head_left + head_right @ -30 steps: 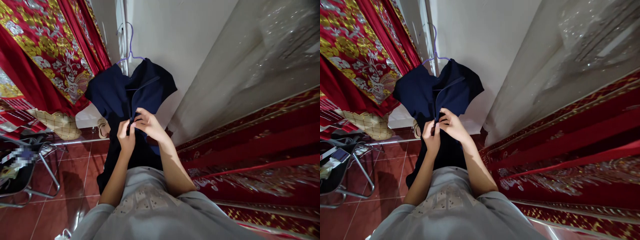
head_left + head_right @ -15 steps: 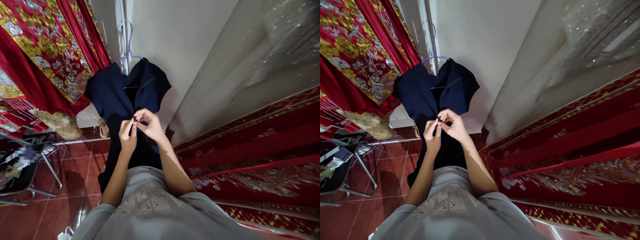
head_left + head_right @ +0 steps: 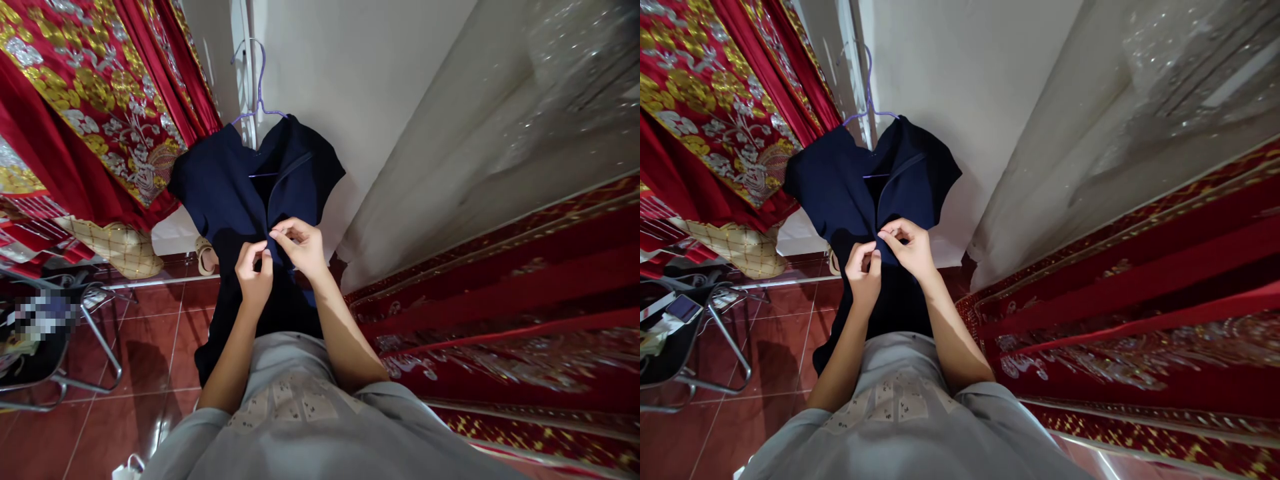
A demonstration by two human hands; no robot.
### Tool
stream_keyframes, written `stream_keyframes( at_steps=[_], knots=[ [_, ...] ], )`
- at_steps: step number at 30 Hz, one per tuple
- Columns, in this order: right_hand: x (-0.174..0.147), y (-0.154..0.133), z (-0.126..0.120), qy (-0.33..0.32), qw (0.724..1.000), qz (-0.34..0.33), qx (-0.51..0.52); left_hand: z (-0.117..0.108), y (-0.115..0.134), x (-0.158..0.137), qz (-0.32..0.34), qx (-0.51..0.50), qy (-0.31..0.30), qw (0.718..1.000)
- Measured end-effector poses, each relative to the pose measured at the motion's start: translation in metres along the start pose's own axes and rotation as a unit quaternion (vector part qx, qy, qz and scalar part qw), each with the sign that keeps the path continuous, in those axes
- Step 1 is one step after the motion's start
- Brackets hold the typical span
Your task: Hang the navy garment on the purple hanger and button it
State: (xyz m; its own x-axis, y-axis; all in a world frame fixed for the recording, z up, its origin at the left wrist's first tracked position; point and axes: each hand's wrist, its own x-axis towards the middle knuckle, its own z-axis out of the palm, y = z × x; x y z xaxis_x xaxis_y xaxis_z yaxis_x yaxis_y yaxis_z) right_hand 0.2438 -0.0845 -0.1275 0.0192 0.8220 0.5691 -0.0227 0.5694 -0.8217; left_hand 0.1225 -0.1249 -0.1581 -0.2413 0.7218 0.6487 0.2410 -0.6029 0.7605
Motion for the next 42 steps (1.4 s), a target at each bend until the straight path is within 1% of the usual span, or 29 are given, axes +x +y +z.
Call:
stream_keyframes(
  at_steps=[3, 4, 6, 8, 11, 12, 14, 16, 18, 19, 21, 24, 26, 28, 31, 34, 37, 39, 40, 42],
  knots=[
    [0.018, -0.002, 0.0, -0.051, 0.998, -0.023, -0.016, -0.002, -0.001, 0.004, 0.001, 0.011, 0.002, 1.0],
    [0.031, -0.003, 0.0, -0.067, 0.997, -0.032, -0.017, -0.002, -0.002, 0.005, 0.006, 0.016, 0.004, 1.0],
    [0.07, -0.004, 0.0, -0.079, 0.995, -0.061, -0.026, -0.001, -0.003, 0.005, 0.021, 0.028, -0.002, 0.999],
    [0.121, -0.005, -0.001, -0.063, 0.991, -0.102, -0.059, 0.003, -0.007, 0.001, 0.036, 0.046, -0.027, 0.998],
    [0.192, -0.01, -0.007, -0.003, 0.98, -0.15, -0.134, 0.008, -0.019, -0.008, 0.036, 0.069, -0.075, 0.994],
    [0.208, -0.013, -0.009, 0.005, 0.973, -0.164, -0.161, 0.009, -0.024, -0.01, 0.033, 0.072, -0.088, 0.993],
    [0.222, -0.02, -0.013, -0.003, 0.961, -0.186, -0.204, 0.007, -0.032, -0.007, 0.033, 0.078, -0.127, 0.988],
    [0.217, -0.025, -0.015, -0.03, 0.952, -0.199, -0.229, 0.003, -0.034, 0.008, 0.048, 0.089, -0.182, 0.978],
    [0.202, -0.027, -0.017, -0.054, 0.947, -0.204, -0.241, -0.002, -0.027, 0.035, 0.087, 0.095, -0.218, 0.967],
    [0.195, -0.026, -0.018, -0.061, 0.945, -0.205, -0.246, -0.004, -0.02, 0.053, 0.113, 0.093, -0.219, 0.965],
    [0.184, -0.025, -0.021, -0.069, 0.942, -0.206, -0.257, -0.005, -0.003, 0.096, 0.168, 0.085, -0.191, 0.963],
    [0.179, -0.027, -0.026, -0.084, 0.936, -0.21, -0.27, 0.001, 0.017, 0.164, 0.214, 0.098, -0.147, 0.961],
    [0.179, -0.03, -0.028, -0.093, 0.934, -0.211, -0.272, 0.01, 0.02, 0.202, 0.235, 0.124, -0.161, 0.95],
    [0.178, -0.033, -0.029, -0.09, 0.935, -0.21, -0.273, 0.018, 0.016, 0.23, 0.242, 0.141, -0.185, 0.942],
    [0.171, -0.031, -0.027, -0.076, 0.933, -0.216, -0.277, 0.024, 0.008, 0.247, 0.228, 0.155, -0.205, 0.939],
    [0.16, -0.024, -0.022, -0.081, 0.925, -0.228, -0.292, 0.019, 0.007, 0.245, 0.206, 0.166, -0.194, 0.945],
    [0.153, -0.015, -0.016, -0.097, 0.916, -0.231, -0.314, 0.015, 0.012, 0.238, 0.187, 0.17, -0.177, 0.951],
    [0.15, -0.008, -0.011, -0.122, 0.908, -0.227, -0.33, 0.015, 0.016, 0.242, 0.158, 0.159, -0.151, 0.963],
    [0.148, -0.003, -0.01, -0.145, 0.902, -0.222, -0.34, 0.015, 0.017, 0.247, 0.14, 0.148, -0.133, 0.97],
    [0.141, 0.008, -0.007, -0.211, 0.882, -0.212, -0.364, 0.012, 0.02, 0.265, 0.101, 0.129, -0.094, 0.982]
  ],
)
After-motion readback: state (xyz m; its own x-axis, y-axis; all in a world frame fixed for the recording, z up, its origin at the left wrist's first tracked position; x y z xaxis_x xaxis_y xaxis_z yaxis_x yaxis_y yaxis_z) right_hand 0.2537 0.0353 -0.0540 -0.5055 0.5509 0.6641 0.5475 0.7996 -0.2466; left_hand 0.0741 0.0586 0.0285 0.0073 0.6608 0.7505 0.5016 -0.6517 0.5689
